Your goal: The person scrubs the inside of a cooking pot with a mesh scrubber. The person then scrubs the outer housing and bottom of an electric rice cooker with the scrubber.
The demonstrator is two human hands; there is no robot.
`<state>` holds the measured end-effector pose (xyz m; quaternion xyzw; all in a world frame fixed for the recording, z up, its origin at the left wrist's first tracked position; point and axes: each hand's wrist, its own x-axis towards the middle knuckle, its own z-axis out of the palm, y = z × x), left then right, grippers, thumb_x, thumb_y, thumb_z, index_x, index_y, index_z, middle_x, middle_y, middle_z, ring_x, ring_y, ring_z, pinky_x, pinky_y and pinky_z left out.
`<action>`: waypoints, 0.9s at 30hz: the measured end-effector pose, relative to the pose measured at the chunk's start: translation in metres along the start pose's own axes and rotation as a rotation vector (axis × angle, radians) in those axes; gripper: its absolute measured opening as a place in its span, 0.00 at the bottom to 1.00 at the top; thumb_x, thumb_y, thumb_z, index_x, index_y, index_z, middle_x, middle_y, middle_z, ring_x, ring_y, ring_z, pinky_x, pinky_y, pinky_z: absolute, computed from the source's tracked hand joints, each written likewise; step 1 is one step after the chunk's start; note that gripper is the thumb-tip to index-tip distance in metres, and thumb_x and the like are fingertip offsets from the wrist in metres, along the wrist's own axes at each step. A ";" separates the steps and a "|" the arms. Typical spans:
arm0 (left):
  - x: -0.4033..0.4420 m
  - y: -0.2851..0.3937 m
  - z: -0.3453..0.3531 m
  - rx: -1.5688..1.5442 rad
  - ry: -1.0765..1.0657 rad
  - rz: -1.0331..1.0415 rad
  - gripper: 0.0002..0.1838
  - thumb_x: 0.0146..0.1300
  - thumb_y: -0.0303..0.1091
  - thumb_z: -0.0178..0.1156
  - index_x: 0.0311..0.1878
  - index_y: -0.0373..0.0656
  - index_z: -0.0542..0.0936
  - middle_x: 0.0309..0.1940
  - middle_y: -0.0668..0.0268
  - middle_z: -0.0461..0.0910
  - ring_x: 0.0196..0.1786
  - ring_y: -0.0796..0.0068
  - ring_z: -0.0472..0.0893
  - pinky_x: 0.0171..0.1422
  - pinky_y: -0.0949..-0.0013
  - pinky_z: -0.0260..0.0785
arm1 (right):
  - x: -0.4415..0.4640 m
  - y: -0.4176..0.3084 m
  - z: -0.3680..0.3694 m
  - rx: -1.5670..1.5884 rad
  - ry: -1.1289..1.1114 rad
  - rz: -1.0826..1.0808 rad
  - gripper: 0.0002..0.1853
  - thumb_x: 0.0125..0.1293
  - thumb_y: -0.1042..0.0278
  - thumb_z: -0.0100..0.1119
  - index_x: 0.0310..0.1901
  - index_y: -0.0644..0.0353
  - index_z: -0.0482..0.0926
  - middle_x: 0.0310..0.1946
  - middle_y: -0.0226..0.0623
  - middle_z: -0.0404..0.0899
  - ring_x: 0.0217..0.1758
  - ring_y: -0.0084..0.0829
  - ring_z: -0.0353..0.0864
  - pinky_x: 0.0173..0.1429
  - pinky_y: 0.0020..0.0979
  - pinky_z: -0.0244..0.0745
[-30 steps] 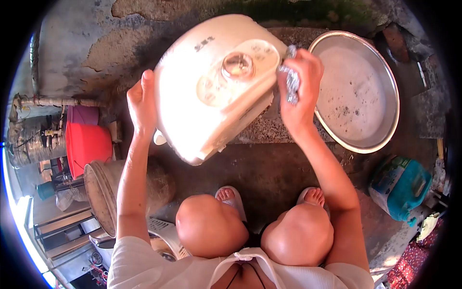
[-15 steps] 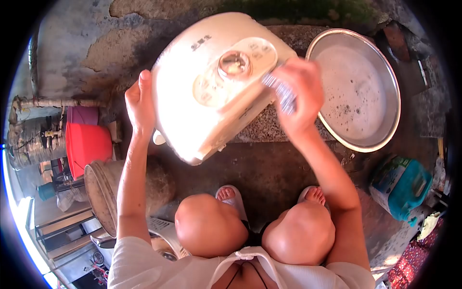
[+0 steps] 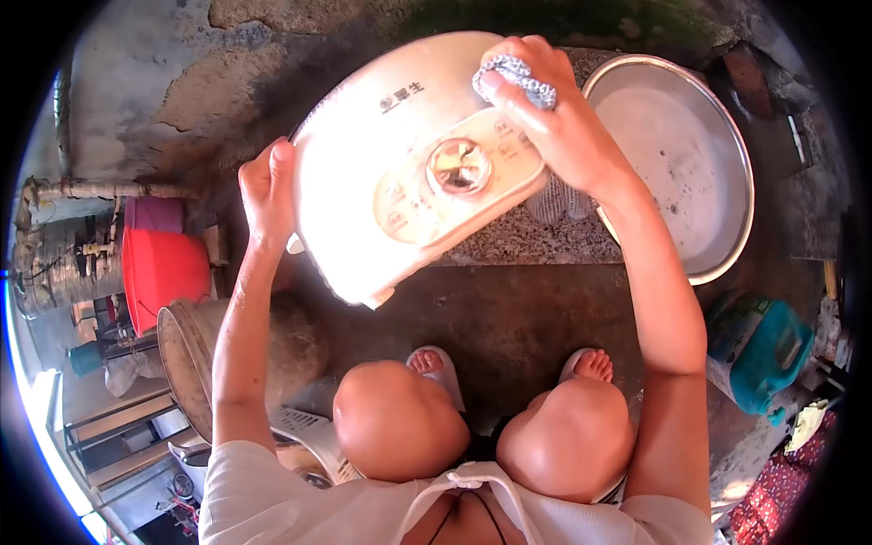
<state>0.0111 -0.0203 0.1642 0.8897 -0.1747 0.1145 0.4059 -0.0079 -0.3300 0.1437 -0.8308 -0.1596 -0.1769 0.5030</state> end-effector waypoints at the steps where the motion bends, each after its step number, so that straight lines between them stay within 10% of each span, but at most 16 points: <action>1: -0.001 -0.009 -0.009 -0.089 -0.098 -0.005 0.29 0.70 0.54 0.47 0.33 0.32 0.76 0.22 0.74 0.72 0.27 0.86 0.67 0.32 0.77 0.61 | -0.001 0.007 0.001 -0.020 -0.023 -0.008 0.15 0.69 0.56 0.48 0.48 0.58 0.72 0.47 0.42 0.68 0.51 0.42 0.65 0.58 0.41 0.61; 5: 0.027 0.027 -0.029 -0.048 -0.432 -0.238 0.24 0.72 0.46 0.47 0.52 0.29 0.74 0.38 0.70 0.77 0.43 0.85 0.71 0.49 0.78 0.64 | -0.017 0.003 0.014 0.076 0.069 0.021 0.17 0.68 0.59 0.51 0.52 0.60 0.67 0.55 0.47 0.65 0.62 0.48 0.62 0.65 0.43 0.59; 9: 0.076 0.074 0.001 0.024 -0.721 -0.109 0.18 0.70 0.44 0.50 0.33 0.38 0.75 0.22 0.78 0.70 0.30 0.89 0.67 0.35 0.76 0.64 | -0.023 -0.028 0.030 -0.023 0.075 -0.141 0.17 0.65 0.68 0.54 0.54 0.56 0.67 0.60 0.56 0.60 0.63 0.54 0.62 0.61 0.42 0.65; 16: 0.050 0.065 0.017 -0.073 -0.300 -0.140 0.21 0.69 0.47 0.52 0.34 0.36 0.78 0.21 0.75 0.74 0.25 0.89 0.68 0.28 0.76 0.63 | 0.016 0.020 -0.007 0.121 0.062 -0.051 0.18 0.73 0.53 0.40 0.56 0.52 0.71 0.59 0.43 0.68 0.65 0.45 0.62 0.68 0.43 0.58; 21: 0.034 0.051 0.025 -0.171 -0.205 -0.010 0.21 0.69 0.45 0.52 0.31 0.35 0.76 0.20 0.72 0.73 0.24 0.86 0.65 0.26 0.74 0.59 | 0.071 -0.051 0.024 0.076 0.055 -0.412 0.19 0.72 0.49 0.42 0.54 0.49 0.74 0.48 0.39 0.77 0.55 0.38 0.73 0.61 0.34 0.65; 23: 0.034 0.047 0.033 -0.173 -0.080 0.096 0.14 0.63 0.36 0.55 0.29 0.33 0.75 0.19 0.66 0.74 0.25 0.84 0.68 0.28 0.71 0.62 | 0.068 -0.082 0.062 0.168 0.019 -0.374 0.12 0.61 0.72 0.53 0.47 0.55 0.74 0.40 0.39 0.79 0.49 0.40 0.76 0.58 0.41 0.66; 27: 0.035 0.015 0.019 0.003 -0.121 -0.009 0.12 0.63 0.32 0.53 0.29 0.33 0.75 0.15 0.63 0.71 0.24 0.85 0.70 0.28 0.71 0.64 | 0.072 -0.061 0.068 -0.453 -0.042 -0.725 0.13 0.65 0.68 0.49 0.49 0.45 0.78 0.44 0.32 0.80 0.54 0.31 0.75 0.65 0.52 0.57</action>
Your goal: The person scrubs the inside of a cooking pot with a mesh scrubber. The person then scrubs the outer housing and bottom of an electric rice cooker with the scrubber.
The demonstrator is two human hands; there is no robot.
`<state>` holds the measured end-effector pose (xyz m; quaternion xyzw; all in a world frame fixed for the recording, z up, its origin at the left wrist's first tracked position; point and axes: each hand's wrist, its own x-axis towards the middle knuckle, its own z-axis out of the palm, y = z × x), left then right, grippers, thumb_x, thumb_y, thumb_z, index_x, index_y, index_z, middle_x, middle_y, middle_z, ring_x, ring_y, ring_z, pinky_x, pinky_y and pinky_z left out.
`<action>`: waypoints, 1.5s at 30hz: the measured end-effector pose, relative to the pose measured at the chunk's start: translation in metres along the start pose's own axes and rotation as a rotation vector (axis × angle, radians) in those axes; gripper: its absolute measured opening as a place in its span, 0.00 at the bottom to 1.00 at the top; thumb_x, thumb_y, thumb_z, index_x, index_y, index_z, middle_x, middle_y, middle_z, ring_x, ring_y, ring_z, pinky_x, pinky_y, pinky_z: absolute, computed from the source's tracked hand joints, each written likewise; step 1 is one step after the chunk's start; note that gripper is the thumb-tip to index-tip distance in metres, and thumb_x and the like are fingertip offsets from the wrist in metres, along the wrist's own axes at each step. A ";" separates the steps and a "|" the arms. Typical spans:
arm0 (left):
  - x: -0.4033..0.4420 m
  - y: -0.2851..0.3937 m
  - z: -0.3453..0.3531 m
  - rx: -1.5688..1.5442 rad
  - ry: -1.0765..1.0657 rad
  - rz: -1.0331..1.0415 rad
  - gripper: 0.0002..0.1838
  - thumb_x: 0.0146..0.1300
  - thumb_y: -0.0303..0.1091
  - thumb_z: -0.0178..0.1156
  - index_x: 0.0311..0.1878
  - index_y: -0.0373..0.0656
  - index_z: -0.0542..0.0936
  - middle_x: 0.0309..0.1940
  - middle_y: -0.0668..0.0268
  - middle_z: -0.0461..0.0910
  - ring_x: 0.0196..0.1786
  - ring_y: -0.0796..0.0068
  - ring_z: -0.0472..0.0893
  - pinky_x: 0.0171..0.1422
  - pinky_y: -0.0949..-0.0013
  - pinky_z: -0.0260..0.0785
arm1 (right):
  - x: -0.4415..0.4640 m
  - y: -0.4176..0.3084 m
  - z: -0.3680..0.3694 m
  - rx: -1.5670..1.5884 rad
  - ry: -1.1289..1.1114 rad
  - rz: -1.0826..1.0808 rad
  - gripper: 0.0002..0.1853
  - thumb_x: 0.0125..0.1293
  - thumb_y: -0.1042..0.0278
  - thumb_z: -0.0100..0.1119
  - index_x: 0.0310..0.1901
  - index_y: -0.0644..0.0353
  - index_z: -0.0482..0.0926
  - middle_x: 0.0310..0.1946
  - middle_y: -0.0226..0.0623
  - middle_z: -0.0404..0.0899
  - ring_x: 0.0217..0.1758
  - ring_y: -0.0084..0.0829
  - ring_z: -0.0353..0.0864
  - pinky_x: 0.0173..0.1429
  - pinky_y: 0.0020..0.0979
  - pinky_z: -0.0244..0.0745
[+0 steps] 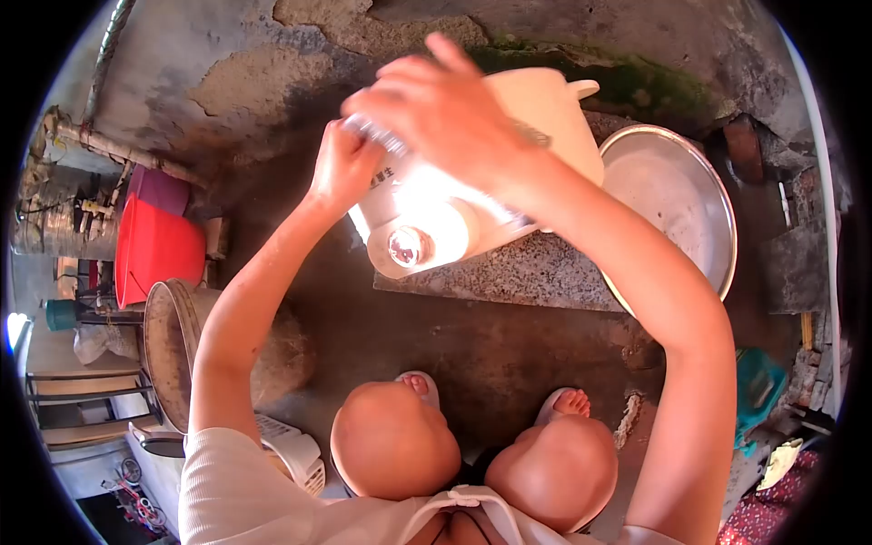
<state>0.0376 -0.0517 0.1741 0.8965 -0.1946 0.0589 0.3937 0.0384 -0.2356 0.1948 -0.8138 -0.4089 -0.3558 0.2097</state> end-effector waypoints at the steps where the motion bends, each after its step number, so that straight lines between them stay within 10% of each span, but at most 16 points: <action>1: -0.002 0.006 -0.001 -0.041 0.005 -0.015 0.13 0.65 0.34 0.53 0.28 0.35 0.74 0.16 0.68 0.69 0.24 0.87 0.68 0.28 0.73 0.62 | -0.008 0.024 -0.002 -0.180 0.017 0.021 0.13 0.63 0.64 0.53 0.49 0.46 0.78 0.45 0.32 0.81 0.55 0.31 0.75 0.67 0.48 0.57; 3: -0.008 0.025 -0.003 -0.121 0.012 -0.045 0.16 0.69 0.38 0.51 0.27 0.39 0.73 0.18 0.77 0.67 0.25 0.89 0.63 0.27 0.78 0.57 | -0.031 0.076 -0.011 -0.212 0.062 0.288 0.20 0.62 0.46 0.53 0.48 0.50 0.79 0.45 0.35 0.80 0.56 0.35 0.74 0.67 0.42 0.56; 6: -0.006 0.023 -0.001 -0.082 0.028 -0.001 0.20 0.69 0.44 0.52 0.27 0.36 0.73 0.16 0.73 0.63 0.23 0.86 0.59 0.25 0.75 0.55 | -0.027 0.064 -0.027 0.173 -0.192 0.716 0.19 0.65 0.54 0.49 0.52 0.54 0.77 0.50 0.42 0.77 0.59 0.35 0.72 0.68 0.49 0.52; 11: -0.001 0.001 0.001 -0.039 0.060 0.284 0.19 0.68 0.42 0.52 0.28 0.34 0.75 0.16 0.69 0.66 0.23 0.85 0.63 0.25 0.75 0.58 | -0.017 -0.012 0.005 -0.060 -0.097 0.197 0.25 0.67 0.40 0.43 0.58 0.43 0.73 0.61 0.38 0.69 0.71 0.36 0.57 0.76 0.45 0.37; 13: -0.009 0.005 -0.006 -0.101 0.051 0.010 0.18 0.68 0.41 0.52 0.29 0.34 0.76 0.17 0.70 0.67 0.23 0.87 0.63 0.26 0.76 0.58 | -0.031 0.041 -0.019 -0.153 -0.124 0.140 0.26 0.68 0.38 0.37 0.59 0.40 0.71 0.66 0.36 0.63 0.74 0.35 0.52 0.76 0.50 0.34; 15: -0.014 -0.001 -0.008 -0.205 0.110 -0.009 0.20 0.68 0.44 0.53 0.28 0.36 0.75 0.18 0.77 0.67 0.24 0.89 0.62 0.26 0.78 0.56 | -0.042 0.066 -0.034 -0.007 -0.178 0.296 0.22 0.67 0.50 0.45 0.57 0.51 0.74 0.65 0.43 0.62 0.73 0.45 0.51 0.71 0.57 0.39; 22: 0.011 -0.008 -0.007 -0.189 0.201 -0.096 0.22 0.67 0.48 0.55 0.30 0.36 0.81 0.18 0.77 0.72 0.22 0.91 0.65 0.24 0.78 0.57 | -0.057 0.075 -0.012 0.082 -0.094 0.742 0.21 0.69 0.49 0.46 0.57 0.50 0.75 0.65 0.41 0.62 0.74 0.44 0.45 0.73 0.54 0.36; 30: 0.032 0.000 -0.001 -0.127 0.146 -0.094 0.24 0.66 0.52 0.55 0.34 0.35 0.81 0.19 0.73 0.76 0.27 0.89 0.68 0.29 0.76 0.65 | -0.038 -0.038 -0.004 -0.014 -0.110 0.261 0.40 0.67 0.32 0.25 0.66 0.57 0.63 0.68 0.43 0.59 0.73 0.38 0.55 0.74 0.51 0.42; 33: 0.023 0.000 -0.003 -0.141 0.211 -0.178 0.28 0.65 0.56 0.54 0.30 0.35 0.81 0.16 0.74 0.73 0.23 0.87 0.67 0.26 0.75 0.61 | -0.056 0.018 -0.041 0.221 -0.199 0.575 0.38 0.67 0.31 0.23 0.66 0.52 0.63 0.68 0.41 0.59 0.74 0.36 0.52 0.74 0.53 0.38; 36: 0.023 0.000 -0.003 -0.086 0.240 -0.144 0.29 0.65 0.57 0.53 0.30 0.35 0.81 0.16 0.73 0.73 0.22 0.87 0.68 0.26 0.75 0.62 | -0.074 0.041 -0.028 0.113 -0.158 0.783 0.32 0.70 0.36 0.26 0.66 0.47 0.63 0.70 0.38 0.56 0.74 0.35 0.51 0.74 0.56 0.35; 40: 0.026 0.005 0.001 -0.036 0.194 -0.137 0.29 0.65 0.57 0.53 0.31 0.35 0.81 0.16 0.69 0.75 0.22 0.85 0.70 0.28 0.72 0.65 | -0.054 -0.024 -0.021 -0.140 -0.185 0.367 0.24 0.67 0.55 0.49 0.64 0.41 0.66 0.69 0.31 0.58 0.72 0.38 0.55 0.71 0.60 0.45; 43: 0.030 0.003 -0.001 -0.006 0.197 -0.143 0.29 0.64 0.58 0.53 0.32 0.36 0.82 0.16 0.67 0.76 0.22 0.82 0.72 0.30 0.70 0.66 | -0.059 -0.008 -0.028 -0.142 -0.160 0.354 0.22 0.69 0.54 0.43 0.64 0.38 0.66 0.70 0.29 0.56 0.72 0.37 0.55 0.70 0.63 0.43; 45: 0.032 -0.001 0.001 0.037 0.221 -0.167 0.30 0.63 0.60 0.52 0.32 0.36 0.82 0.17 0.66 0.76 0.23 0.80 0.73 0.31 0.69 0.67 | -0.062 0.002 -0.029 -0.269 -0.094 0.405 0.25 0.61 0.59 0.58 0.61 0.39 0.68 0.67 0.36 0.61 0.72 0.38 0.56 0.69 0.62 0.49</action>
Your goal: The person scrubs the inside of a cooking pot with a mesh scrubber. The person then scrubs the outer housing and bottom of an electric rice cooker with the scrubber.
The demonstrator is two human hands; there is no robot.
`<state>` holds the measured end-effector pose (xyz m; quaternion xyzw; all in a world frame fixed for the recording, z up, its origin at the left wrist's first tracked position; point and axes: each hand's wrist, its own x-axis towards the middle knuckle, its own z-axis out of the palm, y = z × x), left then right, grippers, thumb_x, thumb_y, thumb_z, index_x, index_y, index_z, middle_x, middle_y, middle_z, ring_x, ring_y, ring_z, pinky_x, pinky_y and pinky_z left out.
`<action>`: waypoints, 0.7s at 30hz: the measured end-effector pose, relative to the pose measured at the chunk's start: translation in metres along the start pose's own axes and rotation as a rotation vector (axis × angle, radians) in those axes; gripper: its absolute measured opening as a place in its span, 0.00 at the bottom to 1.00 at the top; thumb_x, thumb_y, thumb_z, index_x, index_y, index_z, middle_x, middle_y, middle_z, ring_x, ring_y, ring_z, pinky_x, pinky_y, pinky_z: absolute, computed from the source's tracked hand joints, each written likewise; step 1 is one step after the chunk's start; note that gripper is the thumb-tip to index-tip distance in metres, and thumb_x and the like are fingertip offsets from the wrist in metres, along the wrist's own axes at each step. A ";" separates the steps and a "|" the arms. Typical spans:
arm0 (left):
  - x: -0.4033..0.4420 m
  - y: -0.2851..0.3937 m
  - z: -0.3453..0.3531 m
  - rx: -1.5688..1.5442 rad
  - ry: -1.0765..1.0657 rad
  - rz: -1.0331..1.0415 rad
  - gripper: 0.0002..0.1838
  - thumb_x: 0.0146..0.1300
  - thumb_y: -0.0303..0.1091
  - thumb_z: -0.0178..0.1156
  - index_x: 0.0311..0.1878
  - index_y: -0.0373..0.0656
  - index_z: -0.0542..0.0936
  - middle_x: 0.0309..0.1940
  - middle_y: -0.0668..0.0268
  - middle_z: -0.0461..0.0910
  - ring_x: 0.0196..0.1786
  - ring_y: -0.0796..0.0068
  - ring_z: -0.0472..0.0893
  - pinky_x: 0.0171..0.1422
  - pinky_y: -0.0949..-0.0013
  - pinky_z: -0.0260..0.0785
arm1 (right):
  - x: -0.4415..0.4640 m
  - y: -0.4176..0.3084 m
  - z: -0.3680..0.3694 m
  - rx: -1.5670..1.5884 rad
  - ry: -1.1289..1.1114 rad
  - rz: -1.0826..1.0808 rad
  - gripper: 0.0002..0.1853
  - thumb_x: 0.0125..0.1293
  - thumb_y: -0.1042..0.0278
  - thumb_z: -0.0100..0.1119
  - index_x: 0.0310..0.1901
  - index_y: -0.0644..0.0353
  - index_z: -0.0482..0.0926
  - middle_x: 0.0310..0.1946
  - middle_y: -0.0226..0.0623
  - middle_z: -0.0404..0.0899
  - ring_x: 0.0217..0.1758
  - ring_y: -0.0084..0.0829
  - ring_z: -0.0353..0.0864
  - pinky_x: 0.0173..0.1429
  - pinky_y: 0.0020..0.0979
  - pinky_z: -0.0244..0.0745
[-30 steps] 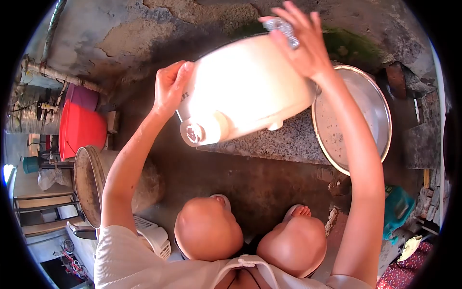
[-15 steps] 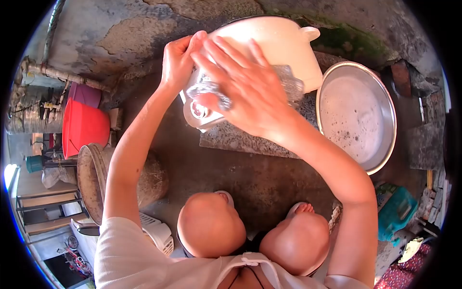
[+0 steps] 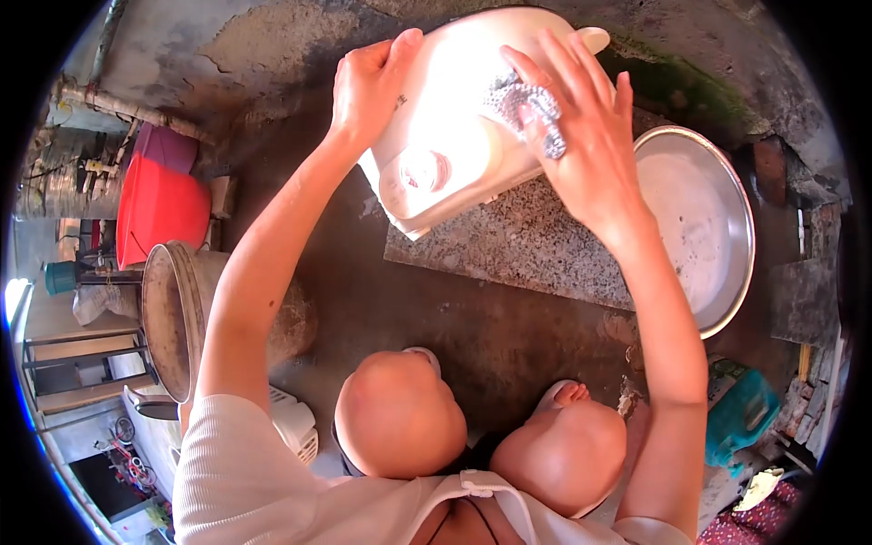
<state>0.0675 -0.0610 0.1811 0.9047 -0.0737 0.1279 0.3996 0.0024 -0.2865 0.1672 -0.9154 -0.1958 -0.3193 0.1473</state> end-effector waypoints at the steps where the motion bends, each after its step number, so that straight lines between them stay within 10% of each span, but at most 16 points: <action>1: 0.003 0.000 0.003 -0.028 0.028 -0.012 0.31 0.62 0.61 0.52 0.31 0.36 0.82 0.16 0.65 0.76 0.23 0.78 0.73 0.33 0.67 0.67 | -0.001 -0.009 0.001 0.098 0.024 -0.005 0.22 0.64 0.58 0.55 0.61 0.40 0.68 0.67 0.35 0.62 0.72 0.38 0.56 0.69 0.63 0.48; 14: -0.001 -0.020 -0.007 -0.074 0.160 -0.233 0.32 0.64 0.61 0.51 0.26 0.36 0.77 0.16 0.68 0.69 0.24 0.80 0.65 0.33 0.69 0.63 | -0.066 -0.047 0.047 0.155 0.076 -0.007 0.25 0.66 0.60 0.48 0.66 0.38 0.65 0.71 0.26 0.55 0.75 0.33 0.50 0.76 0.46 0.29; 15: -0.004 -0.020 -0.009 -0.028 0.166 -0.230 0.32 0.64 0.61 0.50 0.25 0.36 0.76 0.15 0.69 0.68 0.24 0.81 0.64 0.31 0.69 0.62 | -0.061 -0.044 0.040 0.247 0.138 0.013 0.25 0.59 0.66 0.58 0.60 0.42 0.73 0.63 0.28 0.68 0.69 0.35 0.63 0.72 0.45 0.44; 21: -0.010 -0.014 -0.009 -0.043 0.147 -0.201 0.32 0.64 0.60 0.50 0.23 0.36 0.75 0.15 0.69 0.67 0.24 0.81 0.63 0.31 0.69 0.61 | 0.012 -0.008 -0.001 0.397 0.418 0.072 0.13 0.48 0.79 0.62 0.38 0.55 0.81 0.36 0.34 0.76 0.41 0.33 0.75 0.42 0.33 0.72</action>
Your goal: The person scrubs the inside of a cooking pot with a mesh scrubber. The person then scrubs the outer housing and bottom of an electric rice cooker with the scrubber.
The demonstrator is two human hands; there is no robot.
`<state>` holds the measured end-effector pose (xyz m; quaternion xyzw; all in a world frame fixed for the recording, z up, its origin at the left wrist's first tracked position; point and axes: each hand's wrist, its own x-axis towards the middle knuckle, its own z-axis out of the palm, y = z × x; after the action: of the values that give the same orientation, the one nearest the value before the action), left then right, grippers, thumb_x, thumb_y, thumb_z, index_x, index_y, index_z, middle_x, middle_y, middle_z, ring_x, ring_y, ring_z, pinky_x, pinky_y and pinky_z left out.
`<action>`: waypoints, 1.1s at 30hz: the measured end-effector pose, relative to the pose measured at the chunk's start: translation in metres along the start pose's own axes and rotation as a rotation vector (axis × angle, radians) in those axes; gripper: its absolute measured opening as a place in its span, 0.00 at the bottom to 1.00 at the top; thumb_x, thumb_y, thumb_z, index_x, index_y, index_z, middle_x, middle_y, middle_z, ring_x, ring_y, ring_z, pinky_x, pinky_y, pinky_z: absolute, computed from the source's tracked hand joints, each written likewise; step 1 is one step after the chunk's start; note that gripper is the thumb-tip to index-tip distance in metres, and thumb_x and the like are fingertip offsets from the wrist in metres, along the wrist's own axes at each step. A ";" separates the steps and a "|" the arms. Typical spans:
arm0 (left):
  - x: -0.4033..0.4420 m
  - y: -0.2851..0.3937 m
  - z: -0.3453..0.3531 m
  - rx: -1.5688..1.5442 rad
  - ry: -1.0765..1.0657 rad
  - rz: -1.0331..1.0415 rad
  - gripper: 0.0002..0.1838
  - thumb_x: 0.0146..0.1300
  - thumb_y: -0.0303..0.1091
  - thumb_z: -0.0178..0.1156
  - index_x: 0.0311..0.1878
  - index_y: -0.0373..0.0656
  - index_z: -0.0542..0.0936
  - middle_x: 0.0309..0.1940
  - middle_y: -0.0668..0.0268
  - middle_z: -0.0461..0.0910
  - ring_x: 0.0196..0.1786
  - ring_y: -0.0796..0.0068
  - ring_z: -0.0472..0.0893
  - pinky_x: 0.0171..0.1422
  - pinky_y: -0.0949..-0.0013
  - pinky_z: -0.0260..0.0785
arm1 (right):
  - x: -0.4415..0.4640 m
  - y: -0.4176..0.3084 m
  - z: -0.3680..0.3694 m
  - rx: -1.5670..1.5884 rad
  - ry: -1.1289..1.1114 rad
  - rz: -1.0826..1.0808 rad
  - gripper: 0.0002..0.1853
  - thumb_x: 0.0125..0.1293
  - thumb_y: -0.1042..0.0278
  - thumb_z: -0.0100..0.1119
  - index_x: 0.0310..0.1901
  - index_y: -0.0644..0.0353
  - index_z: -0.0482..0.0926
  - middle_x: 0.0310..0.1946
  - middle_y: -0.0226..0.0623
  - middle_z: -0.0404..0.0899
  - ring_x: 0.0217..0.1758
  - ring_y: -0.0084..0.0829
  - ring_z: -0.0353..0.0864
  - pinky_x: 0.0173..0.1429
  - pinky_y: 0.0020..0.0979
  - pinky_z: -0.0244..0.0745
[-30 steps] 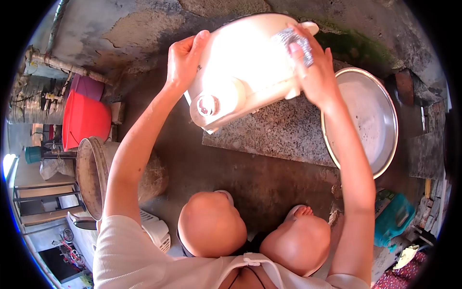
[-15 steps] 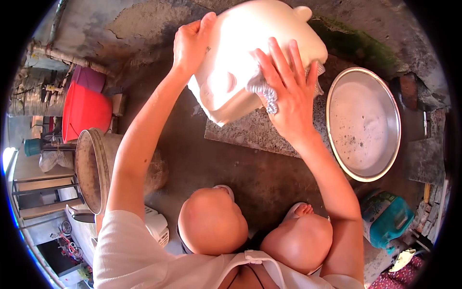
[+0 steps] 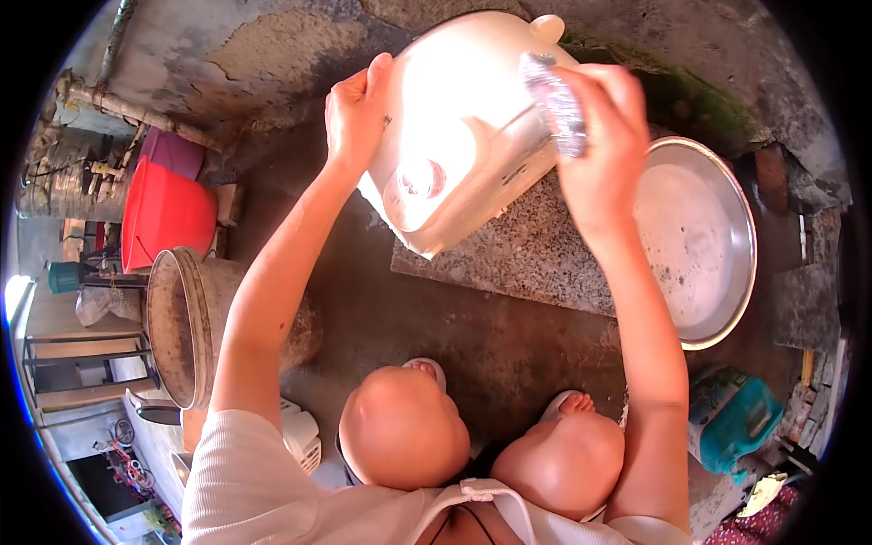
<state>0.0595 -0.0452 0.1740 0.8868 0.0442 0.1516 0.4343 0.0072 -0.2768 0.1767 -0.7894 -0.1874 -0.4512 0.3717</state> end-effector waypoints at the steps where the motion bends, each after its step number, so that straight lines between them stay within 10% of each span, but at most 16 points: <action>1: 0.000 0.001 0.001 0.014 0.008 0.002 0.32 0.65 0.60 0.50 0.23 0.36 0.75 0.14 0.69 0.67 0.23 0.81 0.63 0.30 0.69 0.61 | -0.006 -0.010 0.008 0.063 -0.091 0.030 0.12 0.47 0.81 0.62 0.35 0.57 0.78 0.34 0.34 0.76 0.39 0.34 0.77 0.42 0.32 0.75; 13: 0.001 0.004 0.007 0.056 -0.046 0.077 0.31 0.66 0.58 0.50 0.25 0.35 0.76 0.14 0.70 0.66 0.23 0.83 0.62 0.29 0.70 0.61 | -0.030 0.015 0.010 0.036 -0.097 -0.443 0.05 0.60 0.63 0.59 0.36 0.52 0.79 0.35 0.31 0.78 0.44 0.30 0.78 0.48 0.31 0.77; 19: 0.001 0.001 0.010 -0.045 -0.011 0.086 0.31 0.66 0.59 0.50 0.24 0.35 0.75 0.14 0.71 0.64 0.23 0.84 0.61 0.28 0.71 0.59 | -0.037 0.096 0.003 0.066 0.096 0.288 0.09 0.57 0.71 0.64 0.41 0.56 0.79 0.39 0.37 0.79 0.43 0.34 0.79 0.45 0.30 0.76; 28: 0.009 0.009 0.013 0.052 -0.009 0.040 0.32 0.64 0.61 0.49 0.22 0.36 0.72 0.14 0.68 0.62 0.23 0.78 0.61 0.31 0.67 0.60 | -0.044 0.005 0.018 0.031 -0.078 -0.199 0.21 0.53 0.67 0.66 0.50 0.52 0.76 0.52 0.36 0.75 0.57 0.40 0.72 0.61 0.38 0.70; 33: 0.005 0.010 0.012 0.057 0.018 0.016 0.30 0.66 0.58 0.50 0.25 0.37 0.77 0.15 0.72 0.68 0.23 0.83 0.63 0.29 0.71 0.59 | -0.073 -0.044 0.027 0.229 -0.313 0.048 0.38 0.62 0.64 0.56 0.71 0.56 0.50 0.74 0.43 0.42 0.76 0.43 0.44 0.75 0.49 0.42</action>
<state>0.0678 -0.0595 0.1762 0.8977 0.0452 0.1620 0.4073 -0.0434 -0.2249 0.1245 -0.8067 -0.2742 -0.2898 0.4361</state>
